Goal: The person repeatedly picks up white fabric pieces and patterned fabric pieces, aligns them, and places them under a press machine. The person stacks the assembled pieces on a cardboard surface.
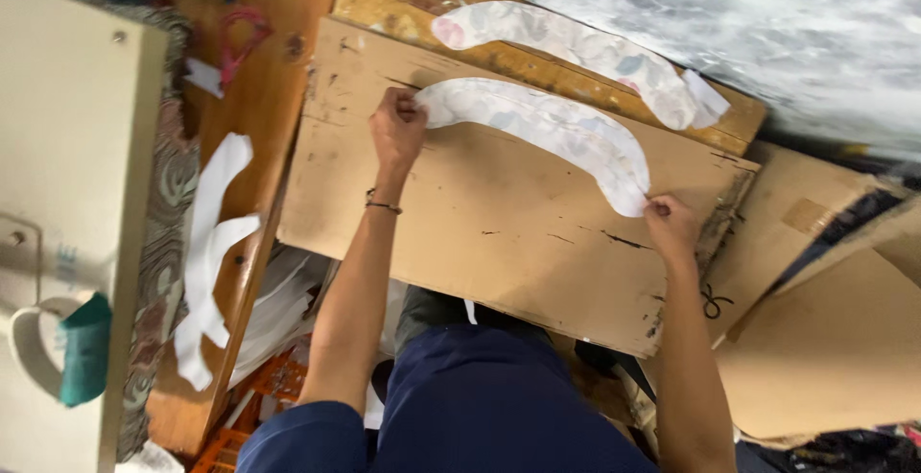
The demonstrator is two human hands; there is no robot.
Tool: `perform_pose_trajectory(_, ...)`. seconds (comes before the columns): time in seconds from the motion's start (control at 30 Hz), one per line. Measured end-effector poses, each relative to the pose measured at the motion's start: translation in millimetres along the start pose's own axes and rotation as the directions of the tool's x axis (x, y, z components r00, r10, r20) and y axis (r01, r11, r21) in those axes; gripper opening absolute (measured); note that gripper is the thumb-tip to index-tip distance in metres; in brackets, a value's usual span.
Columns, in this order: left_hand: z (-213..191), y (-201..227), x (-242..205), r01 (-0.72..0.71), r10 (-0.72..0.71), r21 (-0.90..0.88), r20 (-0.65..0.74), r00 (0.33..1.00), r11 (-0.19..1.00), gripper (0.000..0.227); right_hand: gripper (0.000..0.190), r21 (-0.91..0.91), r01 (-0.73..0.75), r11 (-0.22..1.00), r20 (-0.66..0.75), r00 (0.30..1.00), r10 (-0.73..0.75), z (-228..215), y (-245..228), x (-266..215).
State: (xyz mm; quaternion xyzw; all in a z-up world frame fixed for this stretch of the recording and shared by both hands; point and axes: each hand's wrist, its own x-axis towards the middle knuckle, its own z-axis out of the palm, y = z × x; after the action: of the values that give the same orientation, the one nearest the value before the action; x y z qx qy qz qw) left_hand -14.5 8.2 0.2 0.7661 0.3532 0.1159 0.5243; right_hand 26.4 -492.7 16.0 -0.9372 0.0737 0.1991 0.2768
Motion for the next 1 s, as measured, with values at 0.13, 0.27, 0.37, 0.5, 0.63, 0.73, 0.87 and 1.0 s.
perform_pose_trajectory(0.13,-1,-4,-4,0.003,-0.003,0.013,-0.014,1.0,1.0,0.02,0.016,-0.025,-0.164,0.986,0.075,0.983,0.166,-1,-11,-3)
perform_pose_trajectory(0.27,-4,-7,-4,0.039,-0.039,0.024,-0.005,0.999,0.999,0.02,0.015,-0.028,-0.245,0.969,0.081,0.966,0.247,-2,-21,-4)
perform_pose_trajectory(0.37,-6,-9,-3,0.05,-0.049,0.035,-0.016,0.999,0.998,0.02,0.016,0.045,-0.231,0.972,0.09,0.97,0.226,3,-18,-1)
perform_pose_trajectory(0.5,-8,-11,-5,0.027,-0.026,0.01,-0.025,0.999,1.0,0.019,0.016,0.109,-0.187,0.976,0.092,0.98,0.177,10,-8,3)
perform_pose_trajectory(0.63,-9,-7,-6,0.003,-0.002,0.02,-0.03,1.0,1.0,0.024,0.021,0.067,-0.062,0.996,0.004,0.998,0.062,7,-11,-2)
perform_pose_trajectory(0.73,-13,-1,-12,-0.047,0.052,0.09,-0.063,0.997,0.995,0.03,0.029,-0.021,-0.092,0.996,-0.071,0.993,0.09,-6,-25,-15)
perform_pose_trajectory(0.87,-8,12,-42,-0.194,0.233,0.335,-0.08,0.969,0.922,0.028,0.027,-0.116,-0.006,0.993,-0.124,0.992,-0.009,-17,-45,-34)
perform_pose_trajectory(1.0,10,23,-70,-0.405,0.379,0.378,0.145,0.914,0.832,0.032,0.021,-0.101,0.166,0.981,-0.029,0.985,-0.169,0,-69,-35)
